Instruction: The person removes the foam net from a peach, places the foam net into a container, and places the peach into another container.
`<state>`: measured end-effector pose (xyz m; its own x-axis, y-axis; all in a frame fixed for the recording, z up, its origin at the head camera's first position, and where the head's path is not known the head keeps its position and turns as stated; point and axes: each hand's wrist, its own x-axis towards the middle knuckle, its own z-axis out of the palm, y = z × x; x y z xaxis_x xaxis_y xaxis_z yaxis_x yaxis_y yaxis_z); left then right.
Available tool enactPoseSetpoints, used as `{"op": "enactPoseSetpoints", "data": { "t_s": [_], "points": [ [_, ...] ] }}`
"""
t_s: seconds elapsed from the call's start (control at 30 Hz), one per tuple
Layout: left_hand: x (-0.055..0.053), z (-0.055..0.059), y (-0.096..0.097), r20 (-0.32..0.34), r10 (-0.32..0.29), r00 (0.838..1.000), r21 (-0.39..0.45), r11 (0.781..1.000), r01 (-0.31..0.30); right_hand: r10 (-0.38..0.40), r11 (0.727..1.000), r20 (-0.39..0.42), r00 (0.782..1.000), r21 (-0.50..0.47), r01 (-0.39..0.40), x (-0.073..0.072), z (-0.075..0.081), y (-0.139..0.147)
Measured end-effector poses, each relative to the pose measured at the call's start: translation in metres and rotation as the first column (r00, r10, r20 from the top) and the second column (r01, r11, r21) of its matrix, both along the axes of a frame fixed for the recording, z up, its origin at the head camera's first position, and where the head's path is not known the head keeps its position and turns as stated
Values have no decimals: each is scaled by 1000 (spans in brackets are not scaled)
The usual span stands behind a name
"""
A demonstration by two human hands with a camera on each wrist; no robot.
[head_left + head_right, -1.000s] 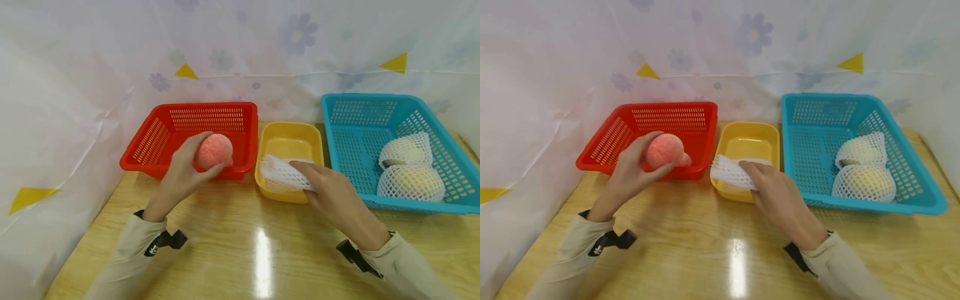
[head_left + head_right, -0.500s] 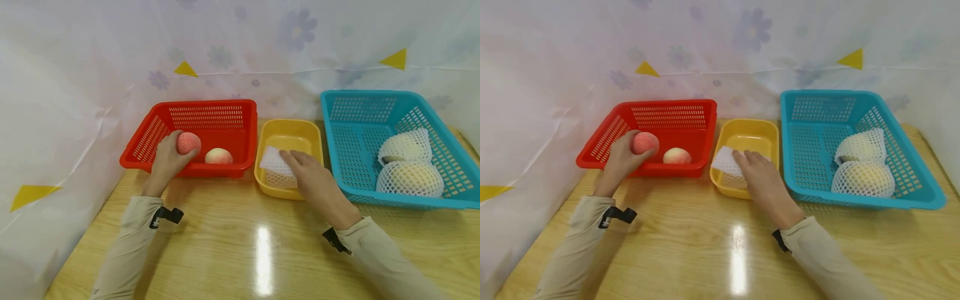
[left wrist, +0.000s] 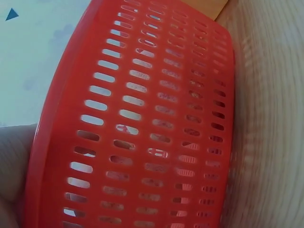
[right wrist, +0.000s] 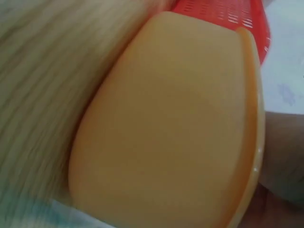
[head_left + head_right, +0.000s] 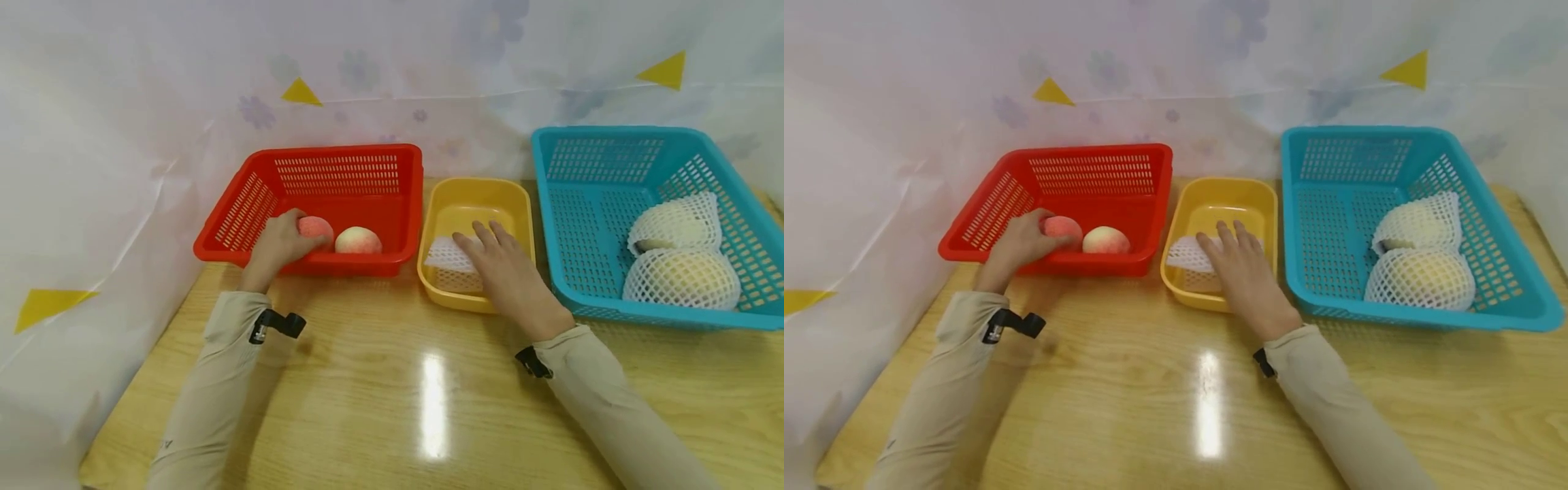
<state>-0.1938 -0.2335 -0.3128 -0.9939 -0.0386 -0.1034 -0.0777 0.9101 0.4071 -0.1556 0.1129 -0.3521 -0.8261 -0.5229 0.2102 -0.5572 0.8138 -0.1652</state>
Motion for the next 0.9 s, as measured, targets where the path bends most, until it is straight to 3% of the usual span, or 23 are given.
{"op": "enactPoseSetpoints", "data": {
  "t_s": [0.23,0.43,0.57,0.63,0.77,0.83,0.9],
  "points": [
    [-4,3,3,35,33,999,-22,999,-33,0,992,137,991,-129,18,-13,8,3],
    [0,-1,4,55,105,993,-18,994,-104,36,955,325,945,-290,63,-15,0,-1],
    [2,-2,4,48,168,985,-28,986,-167,99,959,338,936,-285,1,-13,-5,-2],
    [2,-2,4,64,170,983,-38,985,-168,121,970,343,932,-242,-36,-11,-7,-2],
    [1,-2,5,103,145,984,-57,988,-140,150,979,250,957,-172,-109,-10,-9,-1],
    [0,-2,6,107,133,985,-63,990,-127,144,982,211,967,-148,-114,-11,-7,0],
    [-1,-2,7,98,123,988,-68,991,-117,113,988,223,968,-124,-87,-13,-5,1]
  ]
}}
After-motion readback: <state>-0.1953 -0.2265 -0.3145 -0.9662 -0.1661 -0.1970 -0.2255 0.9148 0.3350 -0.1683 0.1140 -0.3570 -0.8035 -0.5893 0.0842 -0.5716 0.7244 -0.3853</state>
